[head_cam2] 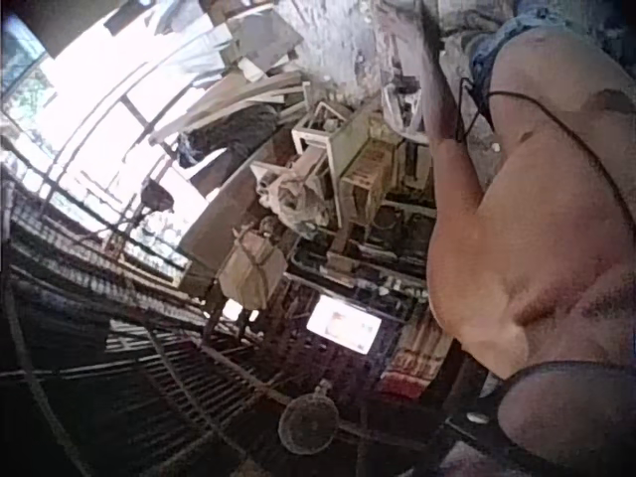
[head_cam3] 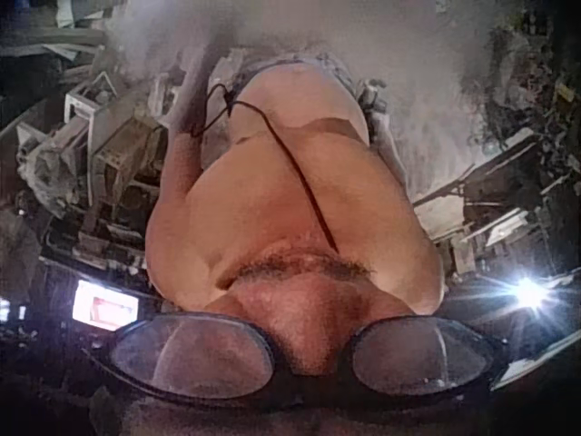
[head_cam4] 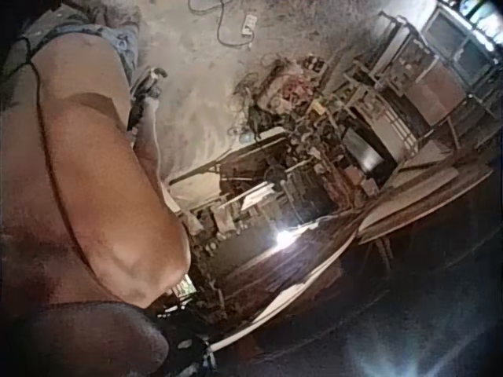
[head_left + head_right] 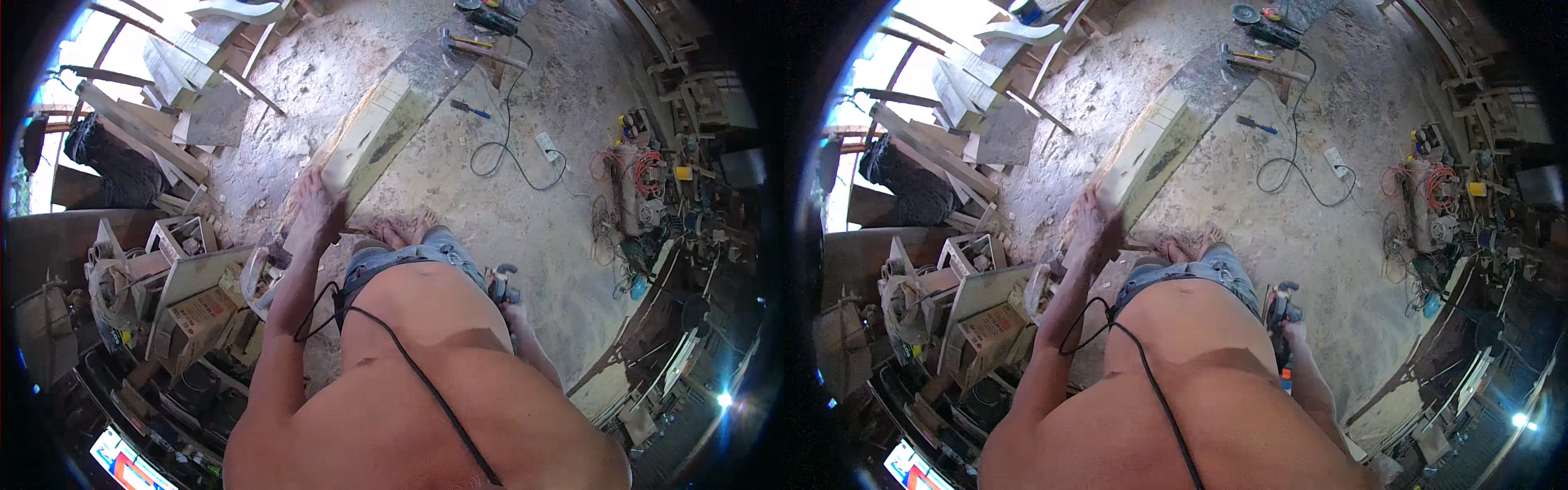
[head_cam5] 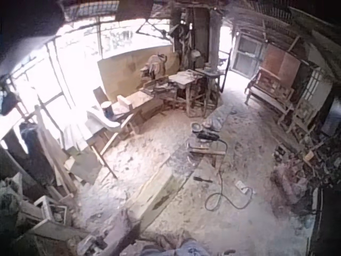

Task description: Use a circular saw to make multiple cross-cuts along a marked line on a wood beam.

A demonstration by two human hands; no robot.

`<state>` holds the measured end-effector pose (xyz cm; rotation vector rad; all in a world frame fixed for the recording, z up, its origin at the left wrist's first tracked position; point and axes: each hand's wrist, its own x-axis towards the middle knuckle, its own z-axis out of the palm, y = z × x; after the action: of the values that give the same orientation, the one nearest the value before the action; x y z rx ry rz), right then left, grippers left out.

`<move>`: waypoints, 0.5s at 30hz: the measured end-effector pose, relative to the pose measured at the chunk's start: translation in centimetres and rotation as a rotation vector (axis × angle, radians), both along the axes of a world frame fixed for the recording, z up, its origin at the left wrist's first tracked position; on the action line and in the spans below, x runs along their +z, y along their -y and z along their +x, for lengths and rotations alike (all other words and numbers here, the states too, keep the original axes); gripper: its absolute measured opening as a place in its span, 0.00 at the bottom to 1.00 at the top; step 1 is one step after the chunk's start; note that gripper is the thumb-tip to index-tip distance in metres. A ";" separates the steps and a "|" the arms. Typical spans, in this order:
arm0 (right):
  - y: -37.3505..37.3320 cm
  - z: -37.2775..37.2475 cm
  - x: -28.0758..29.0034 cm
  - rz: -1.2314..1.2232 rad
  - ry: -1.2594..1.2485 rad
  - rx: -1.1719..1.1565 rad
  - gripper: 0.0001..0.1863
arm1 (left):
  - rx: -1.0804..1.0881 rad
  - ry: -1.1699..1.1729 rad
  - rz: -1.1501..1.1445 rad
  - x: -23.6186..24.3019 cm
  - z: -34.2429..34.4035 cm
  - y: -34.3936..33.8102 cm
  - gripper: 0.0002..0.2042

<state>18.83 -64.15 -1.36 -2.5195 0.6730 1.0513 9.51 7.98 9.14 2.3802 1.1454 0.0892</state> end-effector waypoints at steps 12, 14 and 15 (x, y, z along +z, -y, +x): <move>-0.7 -3.8 0.4 0.239 -0.038 -0.299 0.14 | 0.097 -0.201 -0.182 -2.0 11.0 -5.2 0.46; -0.1 -3.9 0.1 0.254 -0.047 -0.324 0.14 | 0.164 0.005 -0.315 1.2 9.9 -5.8 0.40; 0.3 -3.9 -0.1 0.256 -0.054 -0.325 0.14 | 0.189 0.176 -0.254 3.0 9.2 -6.1 0.40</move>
<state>14.93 -64.45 -1.51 -2.0857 0.8679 1.0168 18.74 14.06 12.13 1.9983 1.2156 0.1994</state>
